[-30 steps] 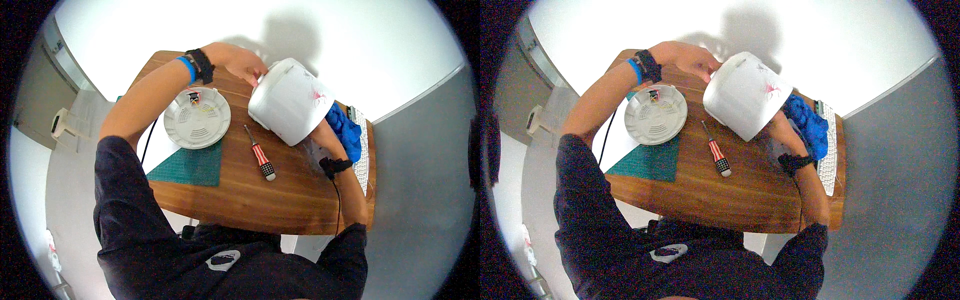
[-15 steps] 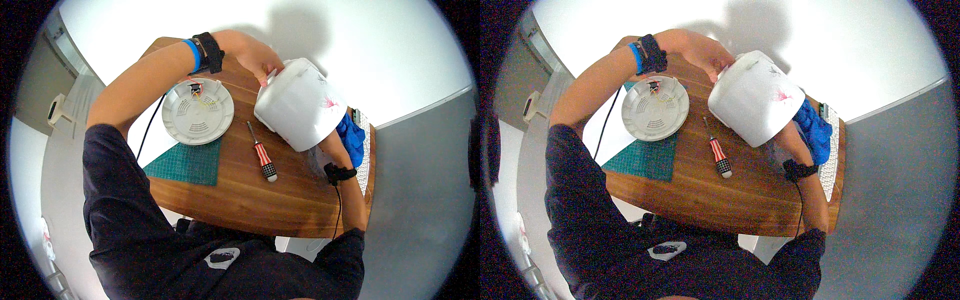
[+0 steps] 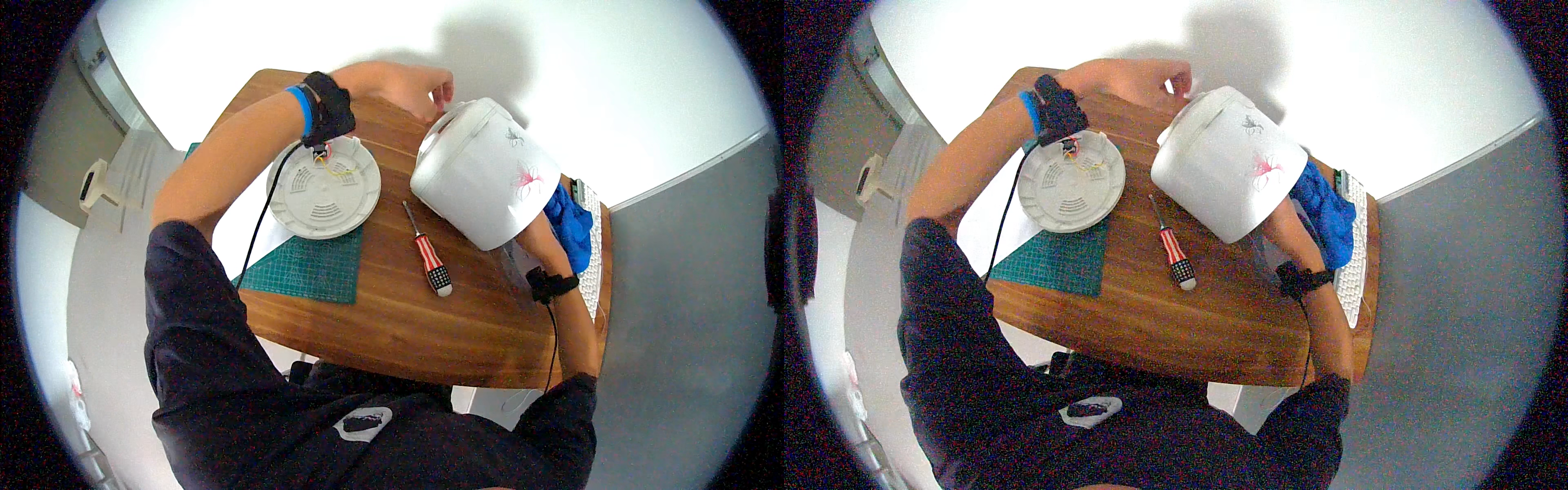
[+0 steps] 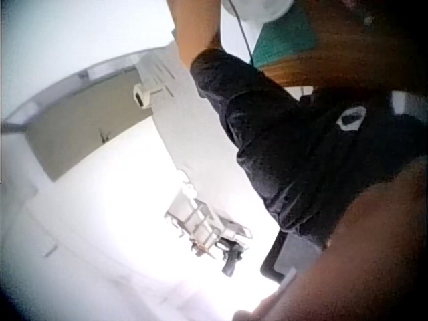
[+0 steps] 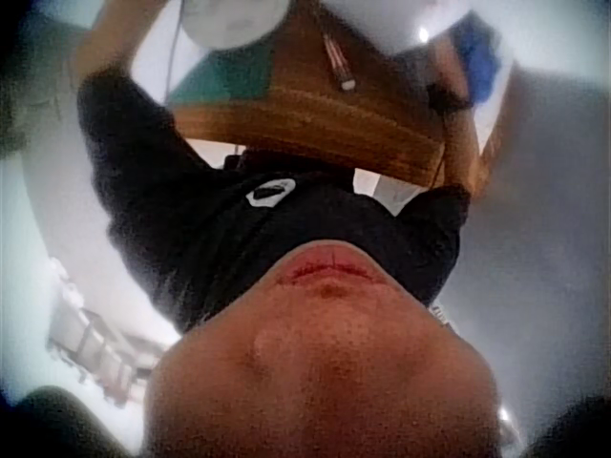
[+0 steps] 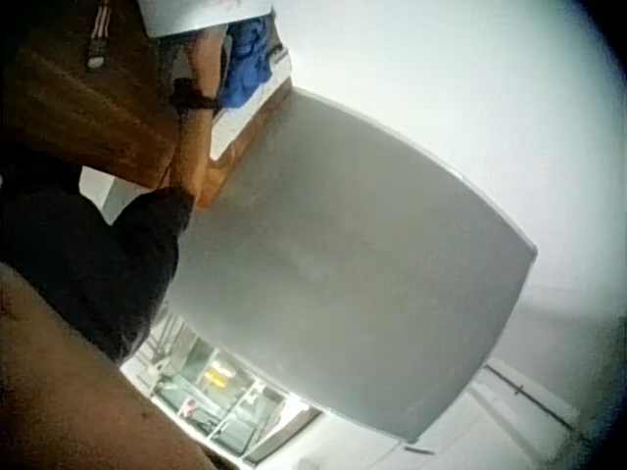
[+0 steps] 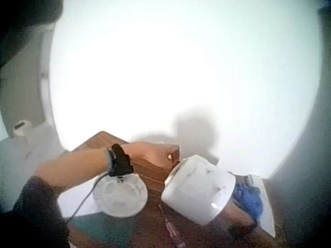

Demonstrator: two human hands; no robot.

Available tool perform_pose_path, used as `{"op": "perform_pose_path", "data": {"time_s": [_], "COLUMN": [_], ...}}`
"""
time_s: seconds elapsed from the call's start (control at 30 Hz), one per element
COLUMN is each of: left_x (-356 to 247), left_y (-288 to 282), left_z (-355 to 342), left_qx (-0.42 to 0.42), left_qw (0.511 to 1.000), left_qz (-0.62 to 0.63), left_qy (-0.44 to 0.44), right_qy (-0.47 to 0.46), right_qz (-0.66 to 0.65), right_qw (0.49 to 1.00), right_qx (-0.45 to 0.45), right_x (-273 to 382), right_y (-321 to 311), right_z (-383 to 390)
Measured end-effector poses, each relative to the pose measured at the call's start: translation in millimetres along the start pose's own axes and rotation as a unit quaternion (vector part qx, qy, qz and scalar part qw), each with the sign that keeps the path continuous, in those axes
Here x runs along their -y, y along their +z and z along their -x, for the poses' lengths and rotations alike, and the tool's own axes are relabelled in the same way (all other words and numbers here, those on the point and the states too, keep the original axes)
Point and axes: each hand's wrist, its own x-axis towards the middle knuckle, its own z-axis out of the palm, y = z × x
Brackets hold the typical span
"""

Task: The person repairs a white electric kettle by hand and with a screwdriver. They connect internal wires, tighten screws, and reassemble the kettle's base and lid.

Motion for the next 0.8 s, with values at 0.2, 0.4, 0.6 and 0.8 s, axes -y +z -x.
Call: {"op": "perform_pose_path", "data": {"time_s": [0.2, 0.4, 0.6, 0.8], "left_x": [-1, -4, -33, -13], "left_y": [26, 34, 21, 26], "left_z": [-18, -30, -14, -13], "left_qx": [-0.118, -0.141, -0.082, -0.112], "left_qw": [0.985, 0.968, 0.950, 0.947], "left_qz": [-0.117, -0.200, -0.292, -0.296], "left_qy": [0.037, 0.049, -0.070, -0.054], "right_qy": [0.013, -0.019, -0.027, -0.002], "right_qz": [-0.027, 0.005, 0.036, 0.012], "right_qw": [0.999, 1.000, 0.999, 1.000], "right_qx": [0.013, -0.009, 0.013, 0.007], "right_x": [33, 8, 21, 13], "right_y": [-6, 2, -1, -3], "right_z": [-11, -6, -3, 3]}}
